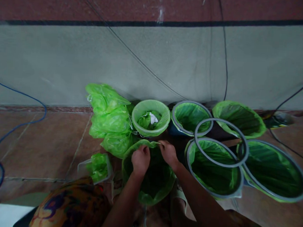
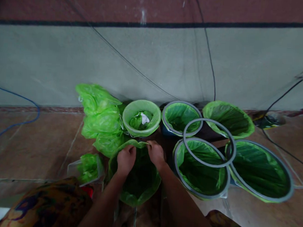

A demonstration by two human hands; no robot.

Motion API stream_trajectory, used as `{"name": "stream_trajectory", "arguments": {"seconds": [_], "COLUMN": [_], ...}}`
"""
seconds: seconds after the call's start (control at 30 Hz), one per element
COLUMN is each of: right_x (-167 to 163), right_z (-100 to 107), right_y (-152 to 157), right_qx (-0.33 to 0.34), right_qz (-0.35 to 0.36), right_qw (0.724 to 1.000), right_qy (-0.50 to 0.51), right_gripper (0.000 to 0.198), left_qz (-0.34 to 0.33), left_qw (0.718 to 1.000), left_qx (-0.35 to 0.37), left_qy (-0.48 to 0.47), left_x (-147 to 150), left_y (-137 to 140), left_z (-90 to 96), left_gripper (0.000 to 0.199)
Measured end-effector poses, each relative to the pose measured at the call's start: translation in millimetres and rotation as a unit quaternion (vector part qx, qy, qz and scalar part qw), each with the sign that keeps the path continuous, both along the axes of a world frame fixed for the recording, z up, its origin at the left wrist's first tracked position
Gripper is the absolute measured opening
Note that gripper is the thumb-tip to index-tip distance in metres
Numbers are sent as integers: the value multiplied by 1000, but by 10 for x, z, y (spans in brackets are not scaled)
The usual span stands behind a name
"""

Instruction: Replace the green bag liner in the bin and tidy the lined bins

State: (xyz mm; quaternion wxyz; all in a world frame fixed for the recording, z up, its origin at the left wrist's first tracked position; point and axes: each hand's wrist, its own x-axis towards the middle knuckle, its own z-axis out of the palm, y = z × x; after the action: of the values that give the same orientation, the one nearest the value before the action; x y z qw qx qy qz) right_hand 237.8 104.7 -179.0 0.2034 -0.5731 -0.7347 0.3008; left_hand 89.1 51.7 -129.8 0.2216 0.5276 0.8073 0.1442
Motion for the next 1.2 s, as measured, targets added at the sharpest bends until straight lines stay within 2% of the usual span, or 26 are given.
{"name": "stream_trajectory", "arguments": {"seconds": [0.07, 0.1, 0.13, 0.27, 0.4, 0.57, 0.63, 0.7, 0.77, 0.83, 0.9, 1.0, 1.07, 1.2], "right_x": [-3, -7, -12, -23, -19, -6, -4, -12, -33, -66, -102, -129, -123, -89], "right_z": [-14, -22, -31, -66, -86, -84, -62, -21, 35, 89, 121, 104, 61, -11], "right_y": [-16, -19, -18, 2, 15, 26, 20, 7, -5, -7, 0, 5, -8, -56], "right_qx": [0, -5, -14, -57, -56, -73, -49, 17, 89, 120, 104, 43, 10, -17], "right_qz": [-29, -46, -63, -111, -131, -144, -156, -164, -150, -116, -77, -25, -2, 9], "right_qw": [998, 996, 993, 982, 981, 983, 983, 983, 980, 982, 989, 999, 1000, 999], "right_qy": [48, 73, 96, 144, 130, 87, 81, 85, 92, 89, 66, 19, -1, -50], "right_gripper": [21, 21, 21, 26, 29, 26, 24, 27, 27, 25, 24, 22, 26, 33], "left_qz": [19, 3, -33, -147, -140, -152, -159, -153, -148, -168, -201, -236, -249, -257], "left_qw": [994, 992, 991, 984, 987, 985, 985, 987, 986, 979, 973, 970, 968, 966], "left_qx": [105, 129, 125, 15, -1, -20, -20, 13, 72, 111, 102, 31, -4, -21], "left_qy": [-5, -10, -22, -98, -81, -73, -63, -47, -37, -39, -43, -36, -31, 1], "left_x": [-92, -145, -202, -412, -537, -662, -698, -695, -637, -535, -422, -322, -324, -411], "left_y": [150, 242, 336, 600, 622, 595, 599, 601, 595, 580, 557, 511, 480, 444], "left_z": [119, 138, 131, -36, -147, -134, -109, -74, -38, -19, -35, -124, -196, -280], "left_gripper": [31, 29, 28, 35, 31, 37, 44, 49, 43, 30, 25, 26, 30, 32]}}
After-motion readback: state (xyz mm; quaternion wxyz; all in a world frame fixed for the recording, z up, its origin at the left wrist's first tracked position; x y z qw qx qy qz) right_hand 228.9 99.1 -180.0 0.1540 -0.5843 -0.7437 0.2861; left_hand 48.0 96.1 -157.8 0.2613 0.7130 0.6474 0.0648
